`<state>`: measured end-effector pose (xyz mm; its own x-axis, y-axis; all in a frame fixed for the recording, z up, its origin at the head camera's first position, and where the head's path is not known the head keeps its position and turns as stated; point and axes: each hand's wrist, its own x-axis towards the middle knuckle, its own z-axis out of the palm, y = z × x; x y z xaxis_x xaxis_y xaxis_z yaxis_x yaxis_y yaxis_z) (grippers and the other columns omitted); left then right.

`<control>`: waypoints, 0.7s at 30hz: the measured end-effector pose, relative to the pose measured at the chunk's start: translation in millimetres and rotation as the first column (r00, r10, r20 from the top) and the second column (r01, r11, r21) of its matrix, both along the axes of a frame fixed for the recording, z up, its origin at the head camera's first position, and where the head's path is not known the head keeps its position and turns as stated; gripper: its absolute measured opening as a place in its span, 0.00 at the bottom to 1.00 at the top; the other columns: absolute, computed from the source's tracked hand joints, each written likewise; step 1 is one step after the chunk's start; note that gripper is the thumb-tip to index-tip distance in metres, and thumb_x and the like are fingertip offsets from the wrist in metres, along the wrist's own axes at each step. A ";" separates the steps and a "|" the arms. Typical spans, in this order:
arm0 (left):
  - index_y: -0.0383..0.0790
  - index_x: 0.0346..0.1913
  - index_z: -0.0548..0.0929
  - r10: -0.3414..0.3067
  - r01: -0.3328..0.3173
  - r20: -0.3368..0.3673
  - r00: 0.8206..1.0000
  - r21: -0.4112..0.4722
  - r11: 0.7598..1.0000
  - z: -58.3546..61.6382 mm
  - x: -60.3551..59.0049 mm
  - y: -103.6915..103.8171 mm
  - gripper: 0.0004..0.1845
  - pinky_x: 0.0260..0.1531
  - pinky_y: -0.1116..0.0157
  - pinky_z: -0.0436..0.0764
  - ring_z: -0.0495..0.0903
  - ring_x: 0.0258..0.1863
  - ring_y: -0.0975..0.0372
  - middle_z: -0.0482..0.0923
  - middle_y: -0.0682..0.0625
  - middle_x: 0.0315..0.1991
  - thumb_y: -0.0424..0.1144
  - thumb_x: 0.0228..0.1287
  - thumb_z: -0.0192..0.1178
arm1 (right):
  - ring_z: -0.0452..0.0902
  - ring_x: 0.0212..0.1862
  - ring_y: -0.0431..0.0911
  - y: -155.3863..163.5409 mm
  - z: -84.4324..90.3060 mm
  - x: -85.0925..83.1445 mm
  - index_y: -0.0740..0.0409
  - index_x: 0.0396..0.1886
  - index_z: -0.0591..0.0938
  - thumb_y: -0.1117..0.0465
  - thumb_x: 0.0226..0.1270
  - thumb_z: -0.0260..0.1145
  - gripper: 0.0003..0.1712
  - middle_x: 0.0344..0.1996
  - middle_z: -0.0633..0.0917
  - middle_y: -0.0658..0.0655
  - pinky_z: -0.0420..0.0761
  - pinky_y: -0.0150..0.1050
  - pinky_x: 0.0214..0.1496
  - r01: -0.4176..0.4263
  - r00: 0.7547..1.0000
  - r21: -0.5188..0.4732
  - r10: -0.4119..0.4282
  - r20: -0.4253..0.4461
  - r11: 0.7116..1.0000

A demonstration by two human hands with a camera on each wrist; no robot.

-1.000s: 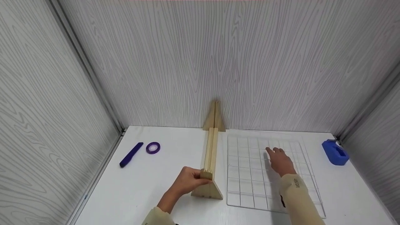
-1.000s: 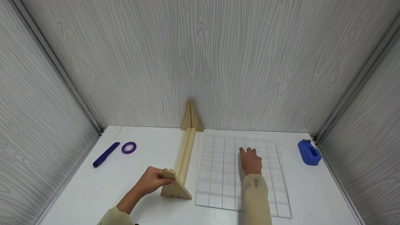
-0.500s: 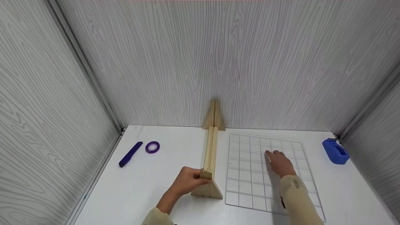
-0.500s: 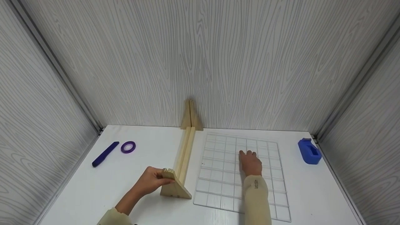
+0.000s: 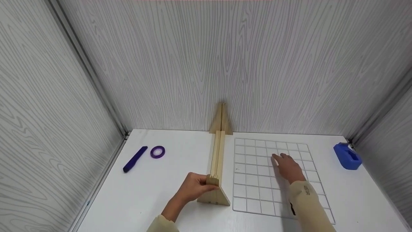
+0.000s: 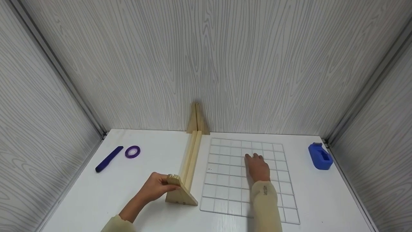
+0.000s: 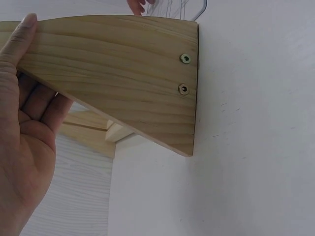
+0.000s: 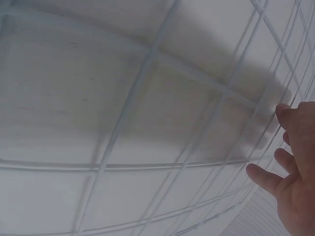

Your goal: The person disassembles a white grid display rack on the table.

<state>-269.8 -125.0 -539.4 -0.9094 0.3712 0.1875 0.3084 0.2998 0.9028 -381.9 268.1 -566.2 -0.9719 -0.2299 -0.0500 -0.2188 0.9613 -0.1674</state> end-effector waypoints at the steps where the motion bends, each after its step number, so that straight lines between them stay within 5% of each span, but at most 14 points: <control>1: 0.42 0.38 0.93 0.000 0.000 0.007 1.000 0.001 1.000 -0.5 -0.2 -0.1 0.09 0.30 0.74 0.83 0.86 0.29 0.72 0.91 0.49 0.34 0.42 0.58 0.75 | 0.67 0.69 0.71 0.0 0.3 -0.6 0.61 0.73 0.69 0.68 0.75 0.60 0.29 0.69 0.70 0.76 0.73 0.66 0.64 -0.001 1.000 0.003 0.001 -0.013 1.000; 14: 0.41 0.37 0.92 -0.009 0.009 0.009 1.000 -0.008 1.000 -0.7 -4.2 -1.2 0.09 0.32 0.73 0.84 0.86 0.29 0.71 0.91 0.48 0.33 0.43 0.58 0.75 | 0.67 0.69 0.71 -1.9 6.9 -0.7 0.59 0.75 0.67 0.63 0.76 0.61 0.31 0.70 0.68 0.76 0.75 0.65 0.63 -0.011 0.999 0.030 0.012 -0.053 0.999; 21: 0.45 0.49 0.90 0.056 -0.055 -0.069 0.996 0.015 0.998 12.9 -13.1 -11.5 0.12 0.53 0.59 0.85 0.87 0.49 0.61 0.89 0.50 0.48 0.44 0.66 0.69 | 0.64 0.71 0.71 -11.9 25.2 -9.1 0.59 0.77 0.65 0.56 0.79 0.59 0.32 0.72 0.67 0.75 0.74 0.68 0.62 -0.043 0.996 -0.033 0.040 -0.084 0.999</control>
